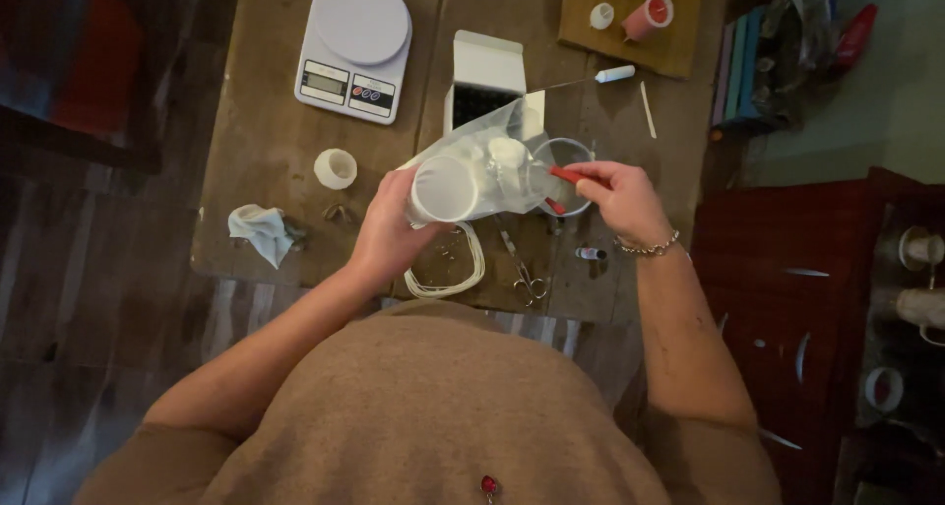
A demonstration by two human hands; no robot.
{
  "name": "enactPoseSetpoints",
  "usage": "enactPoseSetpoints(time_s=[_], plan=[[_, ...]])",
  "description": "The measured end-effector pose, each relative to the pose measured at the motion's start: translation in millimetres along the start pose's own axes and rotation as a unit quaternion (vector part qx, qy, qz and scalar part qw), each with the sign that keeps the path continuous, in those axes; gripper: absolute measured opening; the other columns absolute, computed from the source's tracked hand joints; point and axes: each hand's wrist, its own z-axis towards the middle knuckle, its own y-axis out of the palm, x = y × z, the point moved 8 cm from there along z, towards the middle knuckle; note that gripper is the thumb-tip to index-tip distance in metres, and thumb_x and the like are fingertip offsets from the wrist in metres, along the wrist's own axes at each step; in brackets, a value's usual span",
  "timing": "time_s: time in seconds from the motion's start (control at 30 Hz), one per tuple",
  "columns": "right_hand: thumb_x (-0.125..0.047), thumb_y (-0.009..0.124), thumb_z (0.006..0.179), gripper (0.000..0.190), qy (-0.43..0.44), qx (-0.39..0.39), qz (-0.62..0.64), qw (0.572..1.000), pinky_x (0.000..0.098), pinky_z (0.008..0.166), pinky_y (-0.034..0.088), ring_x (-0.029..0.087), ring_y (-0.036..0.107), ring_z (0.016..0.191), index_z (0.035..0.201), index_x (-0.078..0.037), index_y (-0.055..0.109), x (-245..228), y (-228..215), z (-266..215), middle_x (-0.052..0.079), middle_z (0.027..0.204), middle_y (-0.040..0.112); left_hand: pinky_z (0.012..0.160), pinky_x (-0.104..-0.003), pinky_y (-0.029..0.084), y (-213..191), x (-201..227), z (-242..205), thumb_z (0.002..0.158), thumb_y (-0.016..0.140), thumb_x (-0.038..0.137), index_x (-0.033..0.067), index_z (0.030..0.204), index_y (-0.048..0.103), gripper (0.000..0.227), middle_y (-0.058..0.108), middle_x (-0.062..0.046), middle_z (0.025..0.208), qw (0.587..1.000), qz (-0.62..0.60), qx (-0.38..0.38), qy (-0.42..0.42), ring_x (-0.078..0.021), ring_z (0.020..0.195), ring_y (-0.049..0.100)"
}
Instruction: Measuring white wax powder into a cup using a scale and a spoon.
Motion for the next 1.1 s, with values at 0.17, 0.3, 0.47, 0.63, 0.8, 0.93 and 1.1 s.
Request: enactPoseSetpoints(time_s=[0.17,0.3,0.47,0.63,0.8,0.93,1.1], plan=[[-0.003,0.067,0.094,0.03,0.022,0.033,0.032,0.999,0.0239,0.079,0.049,0.008,0.06,0.088,0.122,0.002,0.074,15.6,-12.4,-7.4,0.003,0.102,0.071,0.104,-0.044,0.047,5.2,11.1,2.2,0.072,0.089,0.015,0.0054,0.138,0.054,0.076,0.058,-0.018,0.133,1.0,0.009,-0.003,-0.012,-0.0378,0.125,0.055],[-0.003,0.066,0.093,0.029,0.001,0.037,0.076,0.996,0.0221,0.084,0.05,0.007,0.062,0.093,0.121,0.002,0.073,26.0,-10.6,-5.8,0.001,0.107,0.073,0.105,-0.044,0.047,8.2,17.0,6.3,0.073,0.089,0.015,0.0065,0.137,0.055,0.073,0.059,-0.017,0.134,1.0,0.016,-0.004,-0.014,-0.0377,0.126,0.055],[-0.004,0.065,0.094,0.029,-0.006,0.045,0.023,0.999,0.0235,0.085,0.051,0.008,0.064,0.094,0.122,0.001,0.073,25.9,-6.0,-3.0,0.003,0.107,0.074,0.105,-0.044,0.047,11.0,18.1,6.8,0.072,0.09,0.016,0.0064,0.137,0.055,0.074,0.06,-0.017,0.134,1.0,0.019,-0.001,-0.007,-0.0385,0.127,0.055],[-0.003,0.064,0.094,0.029,-0.005,0.039,0.051,0.998,0.0242,0.088,0.052,0.009,0.066,0.097,0.121,0.002,0.073,26.1,1.3,-2.2,0.004,0.109,0.075,0.104,-0.044,0.048,13.0,18.1,5.8,0.07,0.091,0.017,0.0062,0.137,0.055,0.077,0.06,-0.017,0.134,1.0,0.026,0.006,-0.011,-0.0388,0.125,0.056],[-0.003,0.064,0.094,0.03,-0.013,0.042,0.053,0.998,0.0253,0.089,0.052,0.01,0.065,0.097,0.122,0.002,0.072,30.4,0.0,0.5,0.004,0.109,0.075,0.103,-0.044,0.048,12.9,19.3,5.3,0.07,0.091,0.017,0.006,0.138,0.055,0.078,0.059,-0.018,0.135,0.999,0.032,0.001,-0.019,-0.0393,0.124,0.057],[-0.003,0.064,0.094,0.029,-0.017,0.041,0.059,0.997,0.0251,0.089,0.052,0.01,0.066,0.098,0.122,0.002,0.072,14.7,-1.6,-5.4,0.004,0.109,0.075,0.102,-0.044,0.049,13.0,20.0,5.2,0.071,0.09,0.017,0.0064,0.139,0.054,0.078,0.058,-0.018,0.136,0.999,0.032,-0.001,-0.026,-0.0387,0.124,0.057],[-0.002,0.066,0.094,0.029,-0.016,0.062,0.047,0.997,0.0238,0.083,0.05,0.008,0.062,0.09,0.121,0.003,0.073,19.5,-12.9,-12.6,0.003,0.104,0.073,0.101,-0.043,0.049,14.8,16.9,6.1,0.069,0.091,0.017,0.008,0.14,0.054,0.08,0.059,-0.017,0.135,0.998,0.031,-0.008,-0.046,-0.0377,0.122,0.058]])
